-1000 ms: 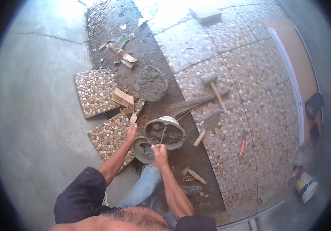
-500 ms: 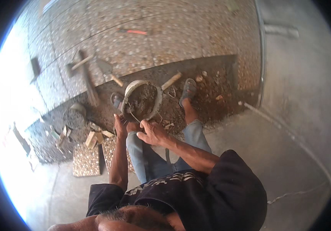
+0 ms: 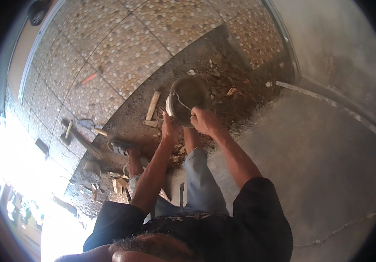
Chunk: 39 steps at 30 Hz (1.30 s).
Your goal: The person breaks up sections of ground between floor tiles using a hammer and a piece of wood, uses a trowel to scoop debris and mix mortar in buckets, and then pours mortar into the prepared space.
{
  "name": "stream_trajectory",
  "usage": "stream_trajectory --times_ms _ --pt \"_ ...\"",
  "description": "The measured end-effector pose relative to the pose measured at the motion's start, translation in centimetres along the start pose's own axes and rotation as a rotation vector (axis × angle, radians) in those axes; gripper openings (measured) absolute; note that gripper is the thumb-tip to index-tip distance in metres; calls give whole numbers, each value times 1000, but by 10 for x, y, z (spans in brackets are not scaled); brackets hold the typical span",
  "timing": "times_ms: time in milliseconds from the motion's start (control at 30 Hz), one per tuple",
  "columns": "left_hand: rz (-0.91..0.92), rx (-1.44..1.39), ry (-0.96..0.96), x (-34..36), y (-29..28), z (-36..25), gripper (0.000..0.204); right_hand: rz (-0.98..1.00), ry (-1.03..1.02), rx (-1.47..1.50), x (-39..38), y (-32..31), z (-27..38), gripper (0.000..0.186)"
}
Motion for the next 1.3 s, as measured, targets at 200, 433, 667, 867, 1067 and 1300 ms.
stream_trajectory --times_ms 200,433,667,867,1067,1300 --pt "30 176 -151 104 157 26 83 -95 1 136 105 -63 -163 34" --pt "71 472 24 170 184 17 61 -298 24 -42 124 -20 -233 44" --pt "-247 311 -102 180 56 38 45 -441 -178 -85 152 -30 -208 29" --pt "-252 483 -136 221 25 36 43 -381 -328 39 158 -13 -192 23" --pt "-119 194 -177 245 12 37 49 -264 -345 218 122 -51 -171 28" --pt "-53 129 -97 210 71 21 57 -39 171 454 181 -96 -285 54"
Point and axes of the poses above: each hand's wrist, its own x-axis towards the middle knuckle, its own y-axis out of the palm, z = x × y, the point moved 6 cm from there along x, towards the middle knuckle, and after that the axes turned 3 degrees about x, right-handed, at the moved point
